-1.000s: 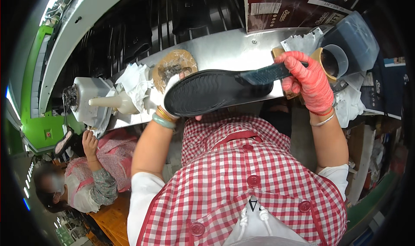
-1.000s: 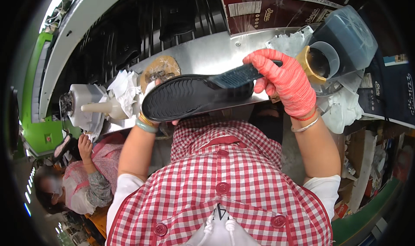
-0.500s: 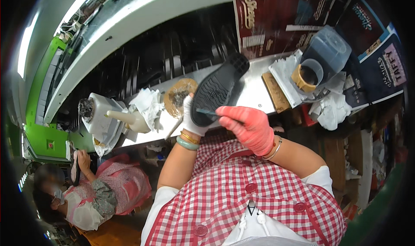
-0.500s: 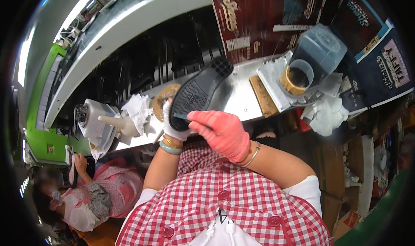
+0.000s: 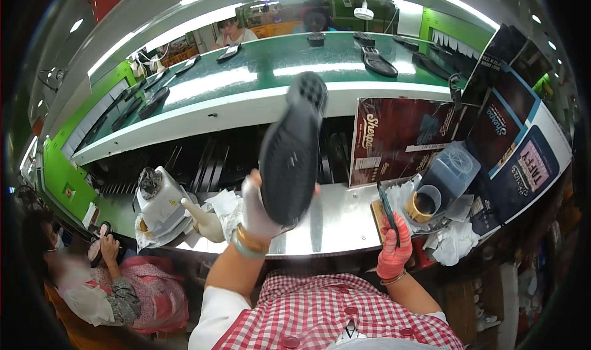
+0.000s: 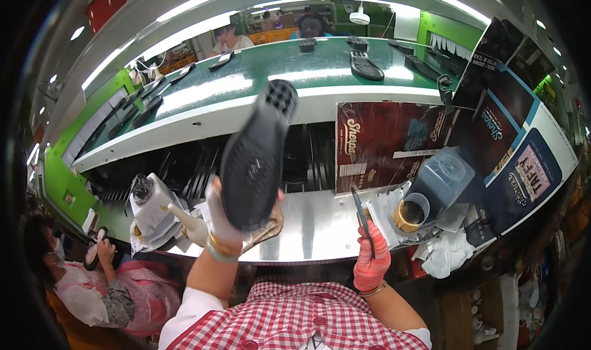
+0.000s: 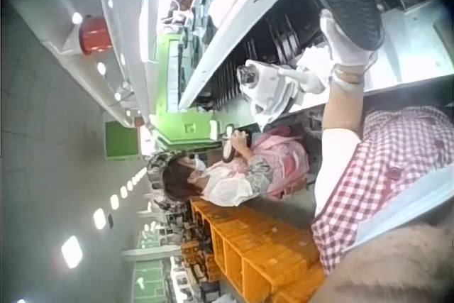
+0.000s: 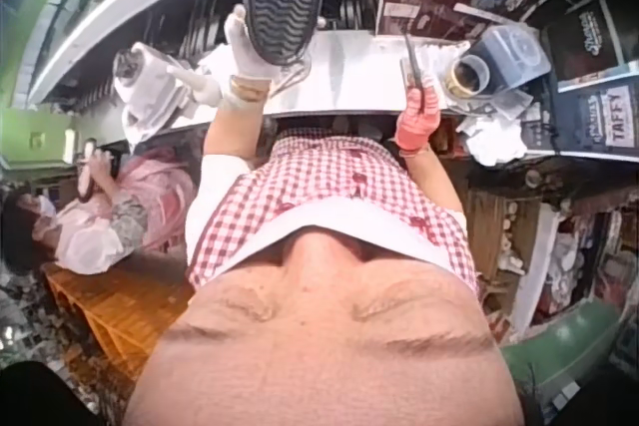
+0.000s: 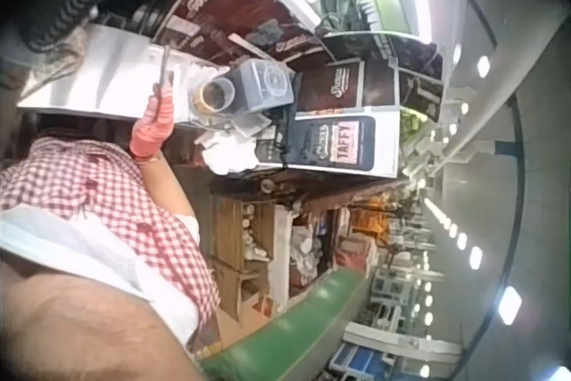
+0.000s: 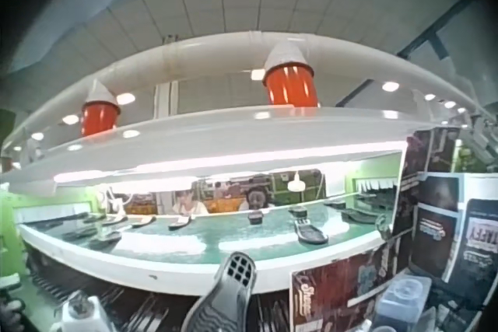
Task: The person scrubs the soles of black slipper-style shoes with a blue scrubbing tool. They repeatedly pick up a slipper from a green conveyor belt, scrub the sole, and place it back on the belt.
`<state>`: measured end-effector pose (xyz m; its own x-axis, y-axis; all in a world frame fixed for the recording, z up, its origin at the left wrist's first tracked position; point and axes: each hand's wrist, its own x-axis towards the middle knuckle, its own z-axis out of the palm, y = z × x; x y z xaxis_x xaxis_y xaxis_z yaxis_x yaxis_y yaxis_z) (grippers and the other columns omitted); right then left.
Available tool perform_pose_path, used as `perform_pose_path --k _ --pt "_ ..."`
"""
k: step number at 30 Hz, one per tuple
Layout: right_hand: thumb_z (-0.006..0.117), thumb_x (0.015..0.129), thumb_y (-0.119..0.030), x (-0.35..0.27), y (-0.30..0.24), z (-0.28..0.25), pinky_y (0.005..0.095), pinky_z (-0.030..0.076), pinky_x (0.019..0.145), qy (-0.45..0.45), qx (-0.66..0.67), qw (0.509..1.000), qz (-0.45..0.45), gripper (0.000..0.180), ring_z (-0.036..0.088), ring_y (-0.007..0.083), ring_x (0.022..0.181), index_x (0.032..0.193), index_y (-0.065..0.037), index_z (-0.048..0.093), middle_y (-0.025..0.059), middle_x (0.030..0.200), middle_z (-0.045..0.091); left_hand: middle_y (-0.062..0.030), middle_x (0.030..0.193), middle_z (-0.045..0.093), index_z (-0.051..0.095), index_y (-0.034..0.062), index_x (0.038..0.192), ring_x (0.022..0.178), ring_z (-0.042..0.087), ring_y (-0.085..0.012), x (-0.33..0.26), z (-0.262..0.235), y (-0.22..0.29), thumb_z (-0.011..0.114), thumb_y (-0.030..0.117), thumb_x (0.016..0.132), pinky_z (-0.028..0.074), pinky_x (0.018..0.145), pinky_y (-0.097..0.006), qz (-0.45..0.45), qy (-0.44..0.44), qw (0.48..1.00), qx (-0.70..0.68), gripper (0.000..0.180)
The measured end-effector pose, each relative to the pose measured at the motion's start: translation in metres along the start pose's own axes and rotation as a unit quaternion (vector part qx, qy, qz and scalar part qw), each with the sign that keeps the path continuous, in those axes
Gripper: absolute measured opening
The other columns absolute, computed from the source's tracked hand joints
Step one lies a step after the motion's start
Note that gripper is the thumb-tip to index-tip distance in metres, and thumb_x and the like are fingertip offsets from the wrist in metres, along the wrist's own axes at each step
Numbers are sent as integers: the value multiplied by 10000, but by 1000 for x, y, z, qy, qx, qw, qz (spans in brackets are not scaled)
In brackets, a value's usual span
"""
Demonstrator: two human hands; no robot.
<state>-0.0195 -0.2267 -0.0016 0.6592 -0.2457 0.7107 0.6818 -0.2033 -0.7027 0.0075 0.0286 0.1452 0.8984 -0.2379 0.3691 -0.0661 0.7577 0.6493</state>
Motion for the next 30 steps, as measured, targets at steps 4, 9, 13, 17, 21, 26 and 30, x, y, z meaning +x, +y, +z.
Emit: perform_pose_path --k 4,9,13,17,21,26,30 --pt "508 930 -99 1 -5 13 275 503 738 -26 3 999 41 312 616 187 911 1228 -9 510 118 1095 602 -175 1003 612 485 -36 1136 877 593 -296 129 2 47 304 533 902 492 787 -380 51 71 995 -40 641" --pt "505 925 -84 -7 7 33 307 506 777 -62 -65 996 -3 321 594 211 996 1239 -17 509 127 1130 588 -170 1203 531 420 1 1279 1026 568 -336 144 -48 3 538 399 894 492 834 -423 38 93 921 376 566" --pt "520 916 -86 -15 24 28 324 499 813 -108 -169 975 -97 317 597 236 1008 1224 -15 524 152 1147 588 -116 1130 584 519 -3 1212 1001 590 -221 100 -67 8 571 157 883 495 832 -353 46 168 944 280 369" --pt "559 876 -59 -31 57 36 325 508 777 -146 -98 984 5 288 627 311 946 1162 -42 584 218 1127 594 -154 1070 614 612 23 1061 1004 581 -272 107 -150 110 551 129 848 435 908 -332 321 215 604 697 245" --pt "576 877 -75 -50 89 49 312 501 650 -157 -142 976 43 336 645 237 729 1212 -97 568 153 843 654 -184 1194 543 595 56 1133 1118 503 -328 100 -217 238 543 295 820 382 977 -389 185 345 398 830 398" --pt "514 866 -53 -45 95 66 355 436 507 -237 -256 937 -14 378 557 277 584 1225 -167 550 117 693 549 -193 1304 439 470 62 1281 1207 434 -337 81 -266 323 528 406 781 362 1017 -395 -69 490 246 834 610" --pt "519 836 -16 -42 92 62 390 439 524 -271 -321 907 -30 407 558 317 613 1220 -148 526 142 712 544 -203 1300 455 436 49 1293 1228 431 -337 91 -279 345 641 435 738 375 1015 -387 -113 534 225 807 707"
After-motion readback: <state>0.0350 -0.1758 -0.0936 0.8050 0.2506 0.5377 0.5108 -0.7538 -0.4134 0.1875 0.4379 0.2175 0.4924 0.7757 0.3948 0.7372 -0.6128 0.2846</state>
